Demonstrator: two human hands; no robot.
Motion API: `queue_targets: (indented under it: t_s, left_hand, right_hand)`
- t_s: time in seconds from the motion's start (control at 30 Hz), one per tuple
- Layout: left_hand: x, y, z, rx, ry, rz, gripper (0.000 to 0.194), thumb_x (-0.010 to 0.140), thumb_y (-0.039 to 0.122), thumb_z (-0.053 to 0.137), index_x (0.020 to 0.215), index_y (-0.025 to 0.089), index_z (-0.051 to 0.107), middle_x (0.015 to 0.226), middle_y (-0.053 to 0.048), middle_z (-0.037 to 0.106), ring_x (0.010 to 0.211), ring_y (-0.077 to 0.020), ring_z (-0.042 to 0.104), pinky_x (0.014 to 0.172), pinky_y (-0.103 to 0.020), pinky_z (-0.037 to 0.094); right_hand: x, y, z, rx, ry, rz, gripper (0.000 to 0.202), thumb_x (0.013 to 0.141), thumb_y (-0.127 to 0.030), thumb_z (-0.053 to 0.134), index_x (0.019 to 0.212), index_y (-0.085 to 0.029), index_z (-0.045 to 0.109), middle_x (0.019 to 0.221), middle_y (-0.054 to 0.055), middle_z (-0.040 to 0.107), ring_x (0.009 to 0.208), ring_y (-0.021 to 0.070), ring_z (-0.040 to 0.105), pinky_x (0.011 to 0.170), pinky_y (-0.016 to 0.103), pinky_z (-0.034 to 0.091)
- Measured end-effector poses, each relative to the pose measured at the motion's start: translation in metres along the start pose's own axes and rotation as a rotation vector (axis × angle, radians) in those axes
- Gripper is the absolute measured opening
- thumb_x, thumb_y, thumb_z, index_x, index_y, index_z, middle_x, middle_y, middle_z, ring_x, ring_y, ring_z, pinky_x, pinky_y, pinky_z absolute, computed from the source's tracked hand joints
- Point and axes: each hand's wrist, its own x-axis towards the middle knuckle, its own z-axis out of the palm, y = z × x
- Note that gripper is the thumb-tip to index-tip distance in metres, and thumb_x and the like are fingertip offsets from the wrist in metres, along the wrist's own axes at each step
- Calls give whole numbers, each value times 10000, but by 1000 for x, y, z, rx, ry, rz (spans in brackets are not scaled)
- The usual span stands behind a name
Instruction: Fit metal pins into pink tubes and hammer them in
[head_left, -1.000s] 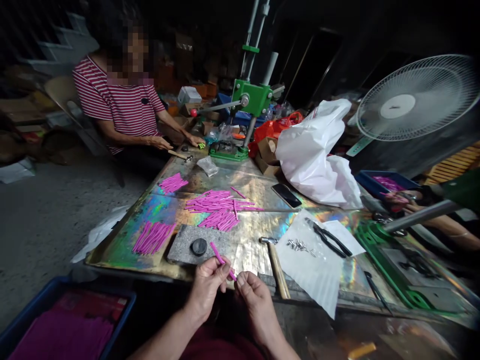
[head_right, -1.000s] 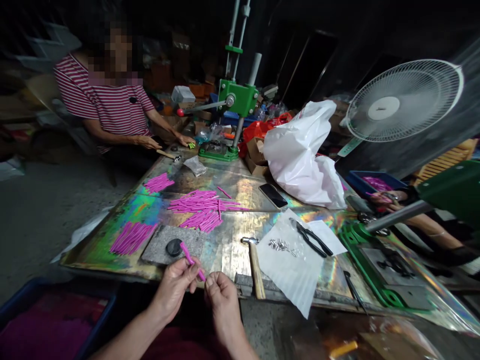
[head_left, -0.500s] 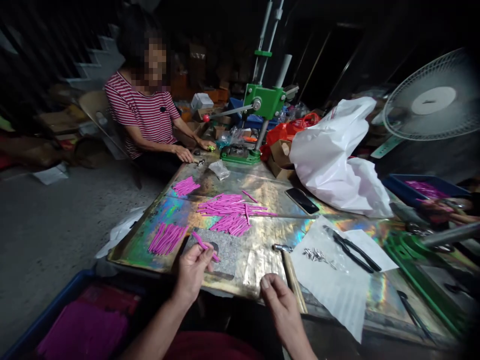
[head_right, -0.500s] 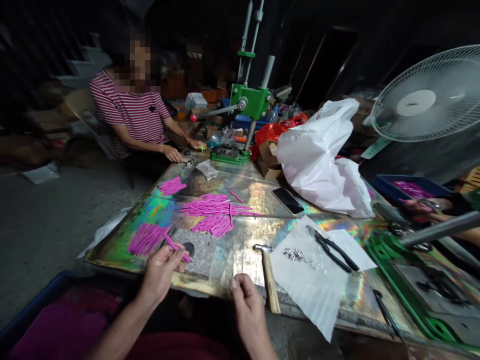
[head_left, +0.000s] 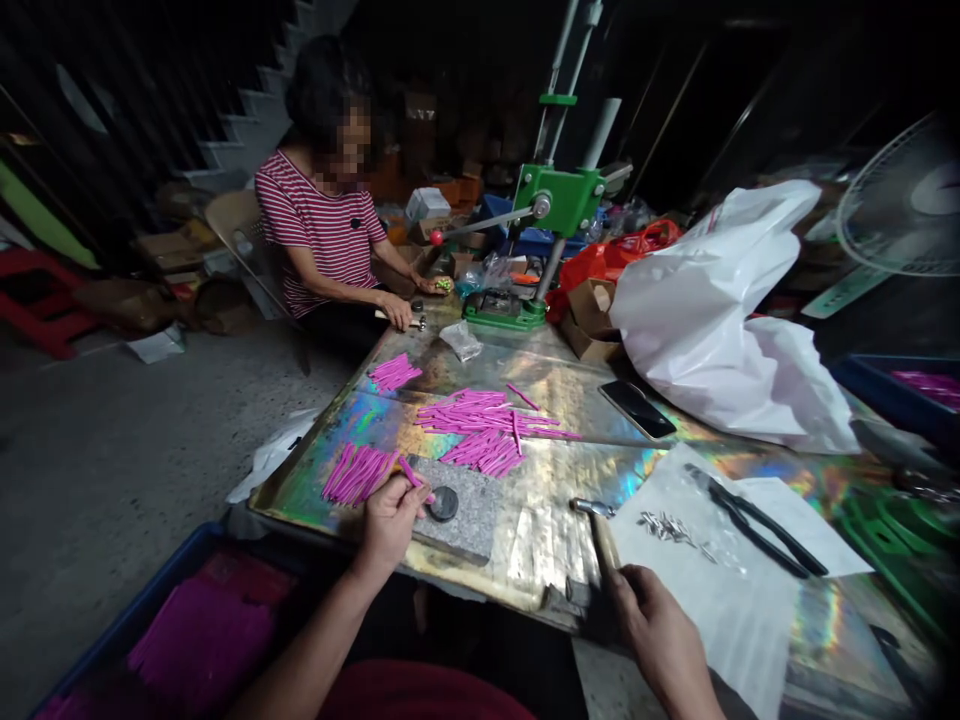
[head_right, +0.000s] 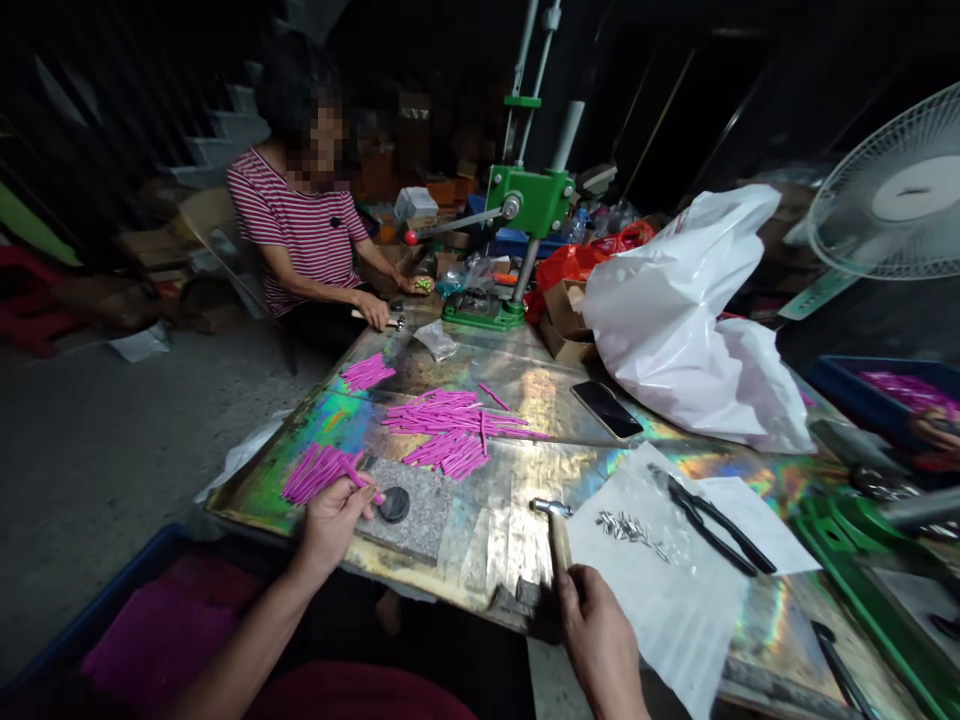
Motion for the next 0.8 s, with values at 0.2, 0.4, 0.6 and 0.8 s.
queue_targets:
  t_s: [0.2, 0.4, 0.6, 0.8]
  left_hand:
    - [-2, -5, -1, 64, -24, 28, 61, 655, 183, 567, 603, 182, 598, 543, 28, 589, 433, -90, 492, 456, -188, 409]
    - [0, -1, -4, 246, -168, 170, 105, 695, 159, 531, 634, 182, 614, 580, 14, 563, 513, -112, 514, 520, -198, 408]
    - [4, 4, -7, 483, -344, 417, 157, 760, 135, 469, 662, 167, 587, 626, 1, 561, 611, -119, 530, 582, -203, 396]
    - [4, 0, -6, 635, -346, 505, 197, 797, 129, 415, 646, 167, 536, 624, -1, 554, 621, -117, 538, 578, -206, 404]
  right_hand:
    - [9, 8, 12, -129, 32, -98, 356, 747, -444, 312, 875, -171, 500, 818, 143, 603, 735, 253, 581, 615, 323, 425]
    - [22, 8, 8, -125, -66, 5, 436, 691, -399, 379, 997, -108, 488, 799, 159, 626, 738, 277, 588, 626, 340, 413]
    - [16, -8, -15, 468, -154, 59, 236, 619, -402, 513, 740, -202, 485, 549, -19, 549, 496, 171, 527, 478, 268, 389]
    - [-24, -61, -32, 924, -469, -43, 392, 698, -481, 539, 966, -230, 402, 475, -92, 431, 310, 74, 379, 306, 170, 233]
